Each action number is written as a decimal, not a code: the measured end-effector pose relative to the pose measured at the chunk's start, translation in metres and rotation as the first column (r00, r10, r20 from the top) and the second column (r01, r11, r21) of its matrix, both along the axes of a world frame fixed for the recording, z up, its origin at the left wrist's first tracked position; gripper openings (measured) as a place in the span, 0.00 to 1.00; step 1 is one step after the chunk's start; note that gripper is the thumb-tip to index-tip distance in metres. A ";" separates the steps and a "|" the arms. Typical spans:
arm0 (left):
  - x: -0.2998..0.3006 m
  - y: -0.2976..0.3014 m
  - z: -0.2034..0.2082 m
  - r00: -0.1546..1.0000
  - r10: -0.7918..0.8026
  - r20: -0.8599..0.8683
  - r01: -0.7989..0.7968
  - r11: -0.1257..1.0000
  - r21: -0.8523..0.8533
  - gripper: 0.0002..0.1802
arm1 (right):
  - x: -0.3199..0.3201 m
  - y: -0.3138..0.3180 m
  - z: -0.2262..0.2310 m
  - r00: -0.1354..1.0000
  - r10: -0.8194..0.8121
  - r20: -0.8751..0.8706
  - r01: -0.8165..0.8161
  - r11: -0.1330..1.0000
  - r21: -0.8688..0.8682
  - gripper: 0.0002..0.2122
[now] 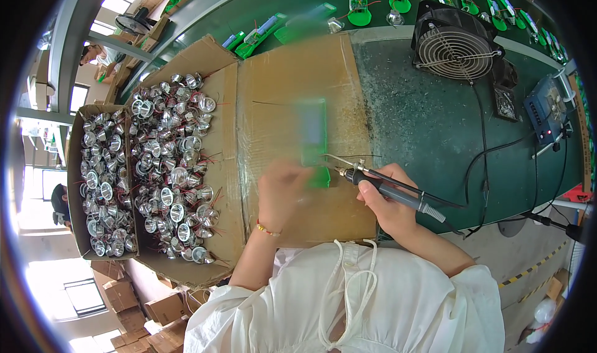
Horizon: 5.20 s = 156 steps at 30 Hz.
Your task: Soldering electrical components into plastic light housings at a factory workstation.
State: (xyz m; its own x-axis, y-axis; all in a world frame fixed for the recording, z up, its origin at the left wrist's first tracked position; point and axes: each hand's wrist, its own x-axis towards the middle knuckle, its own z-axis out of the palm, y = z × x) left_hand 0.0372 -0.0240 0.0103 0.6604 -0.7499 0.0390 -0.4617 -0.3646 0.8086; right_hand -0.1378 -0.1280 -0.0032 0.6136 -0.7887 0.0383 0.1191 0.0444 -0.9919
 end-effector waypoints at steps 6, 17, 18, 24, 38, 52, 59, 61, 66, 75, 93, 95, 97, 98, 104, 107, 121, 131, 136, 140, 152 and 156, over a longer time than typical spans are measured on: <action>-0.004 -0.005 0.000 0.986 -0.023 0.163 0.019 0.999 0.029 0.07 | 0.000 0.001 -0.002 1.000 0.000 -0.017 0.000 1.000 -0.029 0.06; -0.003 -0.006 -0.004 0.999 0.003 0.041 -0.004 1.000 0.022 0.07 | -0.002 0.002 -0.001 0.999 -0.033 0.016 0.034 0.995 -0.095 0.06; -0.002 -0.006 -0.004 0.999 -0.004 0.042 0.003 1.000 0.028 0.07 | -0.003 0.001 0.000 0.999 -0.046 0.015 0.047 0.996 -0.077 0.06; -0.003 -0.010 0.000 0.998 0.031 -0.050 -0.029 0.999 0.033 0.07 | -0.007 -0.005 0.001 0.998 -0.060 0.027 0.062 0.995 -0.074 0.06; 0.017 -0.008 0.008 0.998 -0.065 0.003 0.062 0.967 0.247 0.09 | -0.032 -0.047 -0.011 0.955 -0.294 -0.033 0.295 0.955 0.023 0.07; 0.209 -0.330 0.042 0.766 -0.132 0.629 -0.113 0.936 0.333 0.08 | -0.025 -0.050 -0.020 0.936 -0.346 -0.061 0.351 0.930 0.110 0.07; 0.219 -0.338 0.011 0.776 0.075 0.626 -0.020 0.995 -0.094 0.14 | -0.031 -0.053 -0.029 0.929 -0.343 -0.142 0.355 0.933 0.067 0.08; 0.197 -0.314 0.021 0.796 -0.013 0.605 0.122 0.983 -0.139 0.16 | -0.031 -0.053 -0.027 0.930 -0.349 -0.111 0.357 0.932 0.062 0.08; 0.181 -0.258 -0.022 0.751 -0.309 0.583 0.256 0.951 0.174 0.32 | -0.026 -0.053 -0.019 0.945 -0.317 -0.076 0.323 0.943 0.081 0.07; 0.064 -0.123 0.010 0.801 -0.202 0.564 0.097 0.973 0.211 0.31 | -0.022 -0.056 -0.019 0.918 -0.373 -0.137 0.375 0.927 -0.014 0.05; 0.227 -0.020 -0.015 0.549 0.168 0.819 -0.438 0.892 0.110 0.08 | -0.024 -0.052 -0.019 0.939 -0.340 0.051 0.333 0.936 0.111 0.05; 0.201 -0.027 -0.003 0.471 0.307 0.827 -0.359 0.923 -0.138 0.04 | -0.025 -0.053 -0.020 0.934 -0.356 0.019 0.352 0.930 0.108 0.05; 0.158 -0.028 0.019 0.825 0.328 0.460 -0.270 0.944 -0.188 0.02 | -0.025 -0.049 -0.014 0.936 -0.350 0.045 0.347 0.936 0.057 0.05; 0.115 -0.032 0.037 0.925 0.344 0.161 -0.299 0.921 -0.248 0.04 | -0.027 -0.047 -0.012 0.948 -0.316 0.037 0.315 0.949 0.027 0.06; 0.016 -0.007 0.016 0.943 0.061 -0.328 -0.088 0.994 -0.066 0.09 | -0.012 -0.031 0.006 0.999 -0.003 -0.043 -0.005 0.983 -0.183 0.07; 0.011 -0.009 0.004 0.987 0.023 -0.159 -0.032 0.998 -0.053 0.06 | -0.005 -0.024 0.005 0.998 0.000 -0.055 -0.008 0.990 -0.142 0.07; 0.006 -0.026 0.001 0.982 -0.078 0.171 0.075 0.997 0.028 0.06 | 0.009 -0.017 0.001 0.999 -0.014 -0.047 0.012 0.999 -0.036 0.06; 0.006 -0.027 -0.002 0.991 -0.047 0.126 0.049 0.999 -0.010 0.08 | 0.006 -0.017 0.001 0.998 -0.044 -0.039 0.045 0.998 0.032 0.05; 0.006 -0.028 -0.001 0.991 -0.045 0.124 0.045 0.999 0.003 0.08 | 0.005 -0.017 -0.002 0.998 -0.037 -0.042 0.038 0.999 0.011 0.06; 0.006 -0.028 0.000 0.996 -0.025 0.081 0.023 0.999 0.025 0.09 | 0.008 -0.017 -0.005 0.999 -0.017 -0.032 0.018 0.999 0.037 0.06; 0.006 -0.028 0.000 0.998 -0.004 0.058 0.002 0.999 0.034 0.09 | -0.004 -0.017 0.000 0.991 -0.123 0.044 0.123 0.992 0.005 0.06; 0.008 -0.026 -0.003 0.998 -0.002 0.068 -0.002 0.998 0.061 0.10 | -0.008 -0.016 -0.003 0.993 -0.113 0.046 0.112 0.993 0.025 0.06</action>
State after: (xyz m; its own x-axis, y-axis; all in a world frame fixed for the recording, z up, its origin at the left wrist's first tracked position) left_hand 0.0452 -0.0500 0.0076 0.6579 -0.7522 0.0374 -0.5146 -0.4127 0.7516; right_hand -0.1458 -0.1441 -0.0064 0.5188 -0.8536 0.0464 0.1709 0.0504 -0.9840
